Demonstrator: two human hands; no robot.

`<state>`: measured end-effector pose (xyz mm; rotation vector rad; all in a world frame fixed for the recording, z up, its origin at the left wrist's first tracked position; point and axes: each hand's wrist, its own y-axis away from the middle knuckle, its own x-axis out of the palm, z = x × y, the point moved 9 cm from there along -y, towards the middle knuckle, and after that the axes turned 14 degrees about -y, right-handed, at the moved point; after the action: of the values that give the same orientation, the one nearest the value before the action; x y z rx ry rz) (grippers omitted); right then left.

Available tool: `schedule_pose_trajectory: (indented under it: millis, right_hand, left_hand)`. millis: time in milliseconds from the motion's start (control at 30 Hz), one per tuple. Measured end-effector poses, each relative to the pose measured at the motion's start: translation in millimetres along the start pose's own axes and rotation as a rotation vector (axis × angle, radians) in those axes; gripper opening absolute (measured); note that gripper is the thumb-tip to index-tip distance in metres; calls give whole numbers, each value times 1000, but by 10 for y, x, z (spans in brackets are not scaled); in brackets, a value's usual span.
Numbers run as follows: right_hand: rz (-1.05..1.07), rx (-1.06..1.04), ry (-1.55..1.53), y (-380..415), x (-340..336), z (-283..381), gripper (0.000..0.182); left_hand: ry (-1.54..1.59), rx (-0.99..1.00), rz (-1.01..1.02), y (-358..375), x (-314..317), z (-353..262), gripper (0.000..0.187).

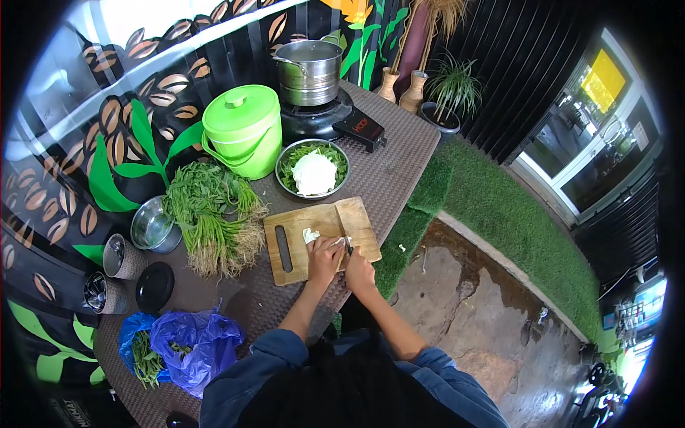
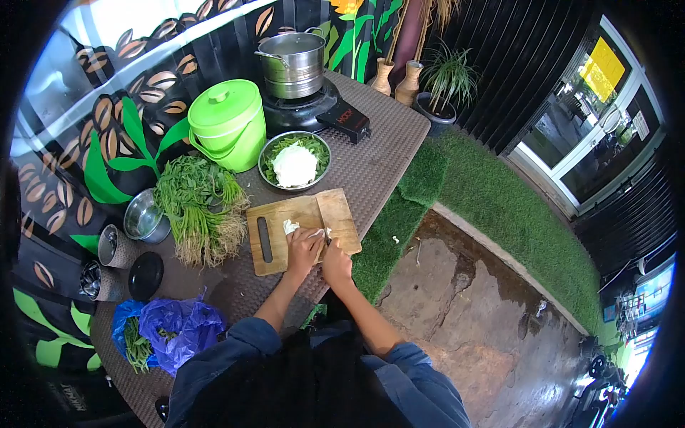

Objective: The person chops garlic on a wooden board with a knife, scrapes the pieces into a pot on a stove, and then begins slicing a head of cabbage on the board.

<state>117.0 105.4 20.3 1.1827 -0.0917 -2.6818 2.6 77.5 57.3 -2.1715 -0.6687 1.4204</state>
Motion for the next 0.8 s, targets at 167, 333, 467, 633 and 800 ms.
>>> schedule_pose_trajectory:
  millis: [167,333,467,633,800]
  right_hand:
    - [92,-104,11,-56,-203,126,32]
    - [-53,-41,64,77,-12,31,30]
    - [77,-48,27,-43,-40,81,34]
    - [88,-110,67,11,-190,170,32]
    - [-9,-18,25,55,17,18,35]
  left_hand:
    - [3,2,19,0,10,-7,17]
    - [22,-18,16,1,5,21,17]
    - [30,-46,29,12,14,33,18]
    - [45,-54,17,9,0,41,19]
    - [53,-77,33,12,24,68,19]
